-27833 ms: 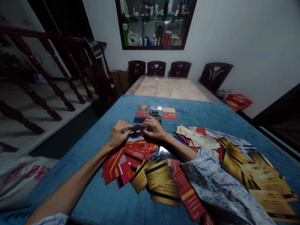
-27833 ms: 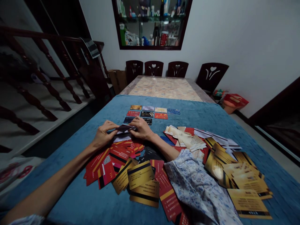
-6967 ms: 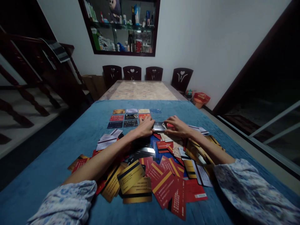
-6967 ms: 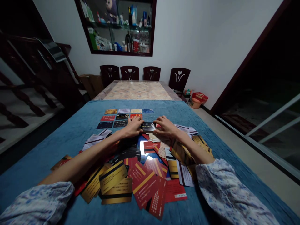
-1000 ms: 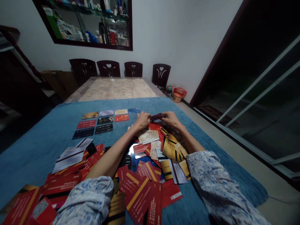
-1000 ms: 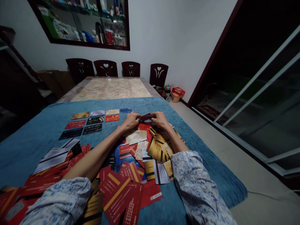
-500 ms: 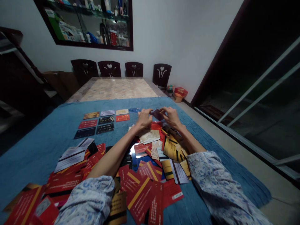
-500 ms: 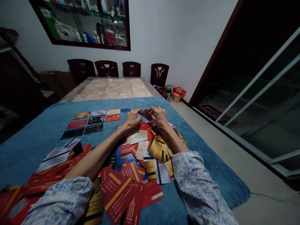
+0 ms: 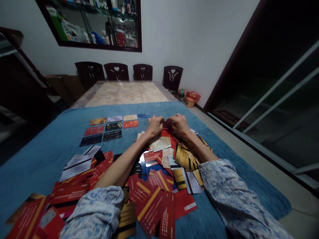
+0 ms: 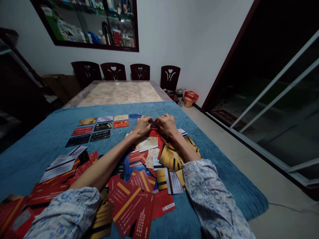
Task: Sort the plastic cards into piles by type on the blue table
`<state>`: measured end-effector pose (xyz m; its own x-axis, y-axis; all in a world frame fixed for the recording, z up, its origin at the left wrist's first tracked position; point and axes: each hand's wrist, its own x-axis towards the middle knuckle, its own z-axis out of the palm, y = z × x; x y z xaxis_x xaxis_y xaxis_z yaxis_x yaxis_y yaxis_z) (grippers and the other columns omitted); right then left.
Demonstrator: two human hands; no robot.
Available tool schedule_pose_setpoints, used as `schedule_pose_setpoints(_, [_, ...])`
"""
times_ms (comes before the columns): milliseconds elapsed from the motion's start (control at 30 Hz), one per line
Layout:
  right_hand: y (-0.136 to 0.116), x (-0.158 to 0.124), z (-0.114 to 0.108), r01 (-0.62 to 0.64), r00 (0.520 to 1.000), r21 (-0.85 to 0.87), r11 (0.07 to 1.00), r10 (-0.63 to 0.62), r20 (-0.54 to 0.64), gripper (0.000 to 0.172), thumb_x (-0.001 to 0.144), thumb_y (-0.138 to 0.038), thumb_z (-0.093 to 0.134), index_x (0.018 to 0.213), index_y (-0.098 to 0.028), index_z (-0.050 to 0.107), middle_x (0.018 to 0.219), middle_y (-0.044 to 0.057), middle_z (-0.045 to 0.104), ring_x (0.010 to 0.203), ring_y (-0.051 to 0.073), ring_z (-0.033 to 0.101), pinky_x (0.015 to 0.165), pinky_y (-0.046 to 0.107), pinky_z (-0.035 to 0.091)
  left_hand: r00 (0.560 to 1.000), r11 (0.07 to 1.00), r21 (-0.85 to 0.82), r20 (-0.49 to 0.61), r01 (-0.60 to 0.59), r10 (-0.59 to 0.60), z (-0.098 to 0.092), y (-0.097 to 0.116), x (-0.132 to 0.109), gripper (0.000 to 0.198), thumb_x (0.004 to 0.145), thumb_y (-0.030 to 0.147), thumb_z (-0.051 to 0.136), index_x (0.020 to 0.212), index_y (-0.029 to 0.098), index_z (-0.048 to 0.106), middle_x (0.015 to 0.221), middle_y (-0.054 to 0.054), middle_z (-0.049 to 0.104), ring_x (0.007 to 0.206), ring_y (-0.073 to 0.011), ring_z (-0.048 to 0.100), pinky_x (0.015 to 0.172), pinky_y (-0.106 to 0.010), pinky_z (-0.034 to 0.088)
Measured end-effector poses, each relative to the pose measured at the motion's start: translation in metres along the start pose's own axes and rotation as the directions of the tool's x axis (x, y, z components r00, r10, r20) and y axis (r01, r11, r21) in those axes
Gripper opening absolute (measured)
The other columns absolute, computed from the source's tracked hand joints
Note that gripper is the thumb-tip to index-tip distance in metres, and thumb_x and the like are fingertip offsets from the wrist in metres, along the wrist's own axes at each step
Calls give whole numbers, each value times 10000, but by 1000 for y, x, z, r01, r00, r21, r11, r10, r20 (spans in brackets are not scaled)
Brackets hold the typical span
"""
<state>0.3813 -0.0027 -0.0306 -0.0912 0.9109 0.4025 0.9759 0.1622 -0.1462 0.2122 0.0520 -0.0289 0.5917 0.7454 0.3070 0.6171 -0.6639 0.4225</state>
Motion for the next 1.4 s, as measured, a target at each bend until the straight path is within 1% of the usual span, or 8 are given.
schedule_pose_setpoints(233, [0,-2,-1,-55,997,-28,998,56,59,311,939,-214,521,1216,-220,663,1155,105,744,1024,274,550,848,349,337,998,997,50,-28,53,-52,0,-7,-1,432,840,59,465,1203,211,645,1054,-113,720,1130,-307,561,968,-446,400])
schedule_pose_setpoints(367, [-3,-3,-4,-60,993,-88,994,69,99,348,942,-228,527,1269,-248,642,1198,113,718,1068,284,564,855,357,357,997,992,102,-15,75,-74,0,-5,-4,411,885,92,458,1243,206,623,1034,-119,724,1105,-317,584,960,-434,411])
schedule_pose_setpoints(500, [-4,-3,-5,-62,986,-141,988,83,147,437,950,-233,521,1379,-276,589,1211,115,702,1100,285,584,877,368,381,994,987,123,-13,105,-104,1,-5,-5,388,925,134,451,1260,238,617,1039,-98,739,1058,-297,626,950,-411,426])
schedule_pose_setpoints(733, [-5,-3,-3,-68,963,-190,979,114,243,603,950,-326,538,1544,-321,431,1237,142,654,1122,303,580,885,389,408,991,981,144,-11,133,-133,6,-9,-6,456,904,102,450,1315,244,588,1107,-112,735,1093,-300,633,966,-438,443])
schedule_pose_setpoints(900, [-5,-3,-1,-69,968,-197,978,114,223,622,942,-326,539,1553,-289,426,1250,172,613,1132,315,527,877,387,404,990,983,119,5,136,-138,3,-7,-5,470,906,91,442,1331,239,579,1165,-114,728,1132,-301,621,989,-464,442])
schedule_pose_setpoints(1100, [-4,-2,-5,-47,968,-212,976,97,231,620,931,-320,551,1539,-263,446,1272,190,573,1141,334,486,880,408,389,988,986,106,73,129,-137,-5,-6,1,472,873,114,473,1315,215,603,1178,-110,728,1136,-299,616,982,-464,454])
schedule_pose_setpoints(1267, [-5,-1,-9,-27,965,-216,976,82,248,611,941,-345,537,1532,-230,436,1267,195,568,1142,340,472,873,418,384,986,990,119,141,77,-93,-12,-10,5,528,807,148,537,1328,208,587,1190,-102,711,1132,-312,599,950,-447,470])
schedule_pose_setpoints(1400, [-6,-1,-9,-12,965,-231,973,72,252,589,950,-365,534,1512,-214,446,1266,200,571,1136,341,473,855,404,389,980,985,171,187,30,-63,-16,-14,3,533,797,169,571,1329,200,560,1230,-113,687,1149,-323,564,945,-447,465])
